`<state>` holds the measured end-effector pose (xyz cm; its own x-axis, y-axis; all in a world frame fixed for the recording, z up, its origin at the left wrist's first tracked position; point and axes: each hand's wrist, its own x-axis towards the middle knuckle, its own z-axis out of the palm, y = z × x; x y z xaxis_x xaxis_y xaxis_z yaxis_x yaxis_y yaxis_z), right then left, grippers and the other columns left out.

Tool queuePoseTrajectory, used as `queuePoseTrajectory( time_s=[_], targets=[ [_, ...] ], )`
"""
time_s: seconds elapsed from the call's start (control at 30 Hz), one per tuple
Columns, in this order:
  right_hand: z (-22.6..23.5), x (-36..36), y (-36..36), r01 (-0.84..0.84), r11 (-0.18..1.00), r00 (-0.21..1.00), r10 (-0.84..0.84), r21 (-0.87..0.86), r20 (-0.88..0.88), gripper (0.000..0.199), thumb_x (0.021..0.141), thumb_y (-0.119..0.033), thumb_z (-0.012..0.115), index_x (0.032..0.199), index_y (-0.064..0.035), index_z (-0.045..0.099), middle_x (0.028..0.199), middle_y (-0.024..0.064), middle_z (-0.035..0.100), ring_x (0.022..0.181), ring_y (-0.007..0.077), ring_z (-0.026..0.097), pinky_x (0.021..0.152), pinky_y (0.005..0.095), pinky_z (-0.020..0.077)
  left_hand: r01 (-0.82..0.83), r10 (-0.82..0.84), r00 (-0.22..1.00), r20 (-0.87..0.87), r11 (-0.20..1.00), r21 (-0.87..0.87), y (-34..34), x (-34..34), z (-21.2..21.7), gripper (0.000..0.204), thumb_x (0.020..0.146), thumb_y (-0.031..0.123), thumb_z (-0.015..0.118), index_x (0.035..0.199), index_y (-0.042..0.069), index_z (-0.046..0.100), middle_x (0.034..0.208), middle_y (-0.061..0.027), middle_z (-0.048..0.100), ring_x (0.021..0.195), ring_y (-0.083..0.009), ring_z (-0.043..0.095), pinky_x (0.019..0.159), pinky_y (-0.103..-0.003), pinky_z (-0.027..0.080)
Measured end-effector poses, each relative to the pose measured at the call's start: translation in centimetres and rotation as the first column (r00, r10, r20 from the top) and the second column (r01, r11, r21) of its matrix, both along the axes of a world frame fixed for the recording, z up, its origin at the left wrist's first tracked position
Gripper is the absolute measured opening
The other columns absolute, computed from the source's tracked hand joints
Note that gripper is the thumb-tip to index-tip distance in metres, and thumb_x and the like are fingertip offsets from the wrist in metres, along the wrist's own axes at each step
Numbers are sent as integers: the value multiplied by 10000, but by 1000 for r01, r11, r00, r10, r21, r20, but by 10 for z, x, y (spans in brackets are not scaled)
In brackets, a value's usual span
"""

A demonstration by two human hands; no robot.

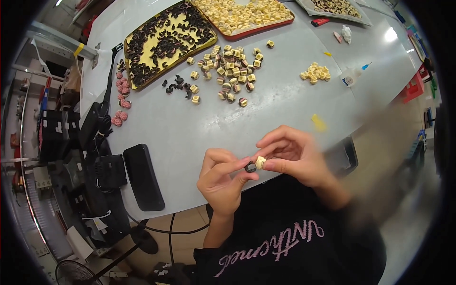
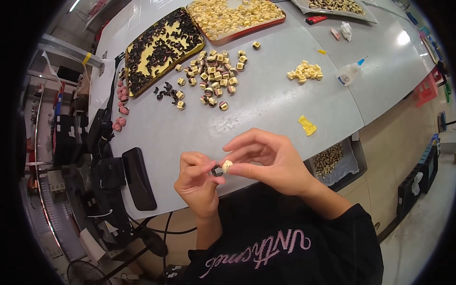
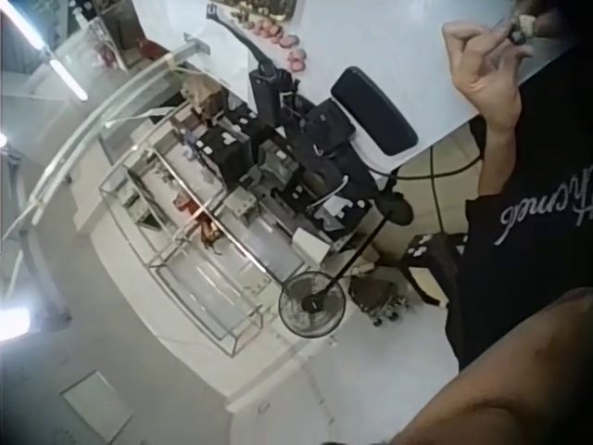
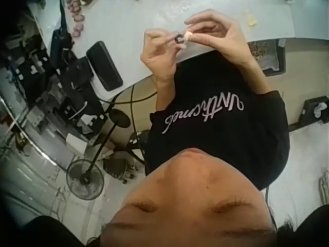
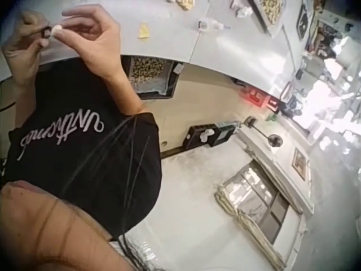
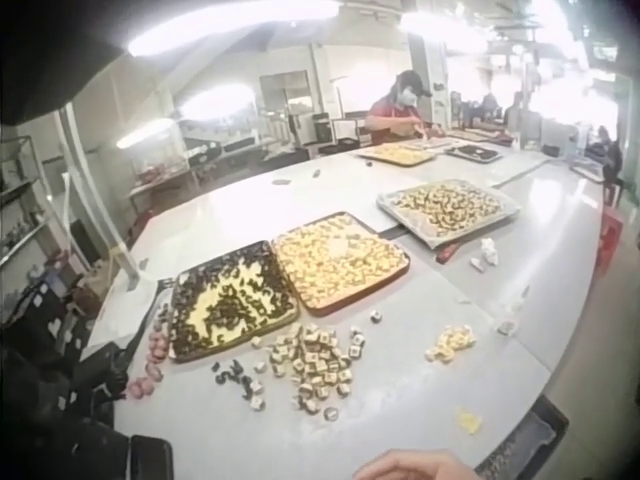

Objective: Applying glue to small gold-colored components and attaching them to black plastic toy pieces at a factory workbench.

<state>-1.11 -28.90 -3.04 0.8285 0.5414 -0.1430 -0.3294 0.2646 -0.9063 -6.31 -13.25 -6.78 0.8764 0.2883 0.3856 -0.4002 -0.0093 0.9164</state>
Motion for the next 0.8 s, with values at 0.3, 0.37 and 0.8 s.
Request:
queuePoseTrajectory(
  time_s=[0.3, 0.37, 0.8],
  targets=[
    [3, 9, -5, -189, 979, 969, 198, 72, -150, 404, 750, 32, 651, 1112, 40, 473, 916, 120, 640, 878, 151, 614, 792, 254, 490, 80, -81, 997, 20, 996, 25, 1, -1, -1, 309, 592, 116, 796, 872, 67, 675, 844, -22, 496, 806, -169, 449, 659, -273, 387],
    [8, 9, -3, -188, 979, 960, 201, 84, -194, 416, 746, 27, 657, 1118, 40, 472, 928, 119, 636, 882, 149, 610, 792, 253, 488, 53, -55, 998, 33, 997, 64, 1, -1, -1, 309, 580, 85, 793, 867, 68, 682, 847, -20, 508, 793, -165, 453, 645, -270, 392],
    [-15, 3, 0, -120, 922, 974, 181, 369, -133, 508, 692, 57, 691, 1100, 4, 393, 867, 134, 613, 847, 208, 587, 764, 319, 471, -54, 42, 995, 90, 989, 136, -6, -4, 1, 328, 551, 64, 786, 866, 105, 707, 863, -13, 550, 784, -174, 472, 635, -275, 405]
  ],
)
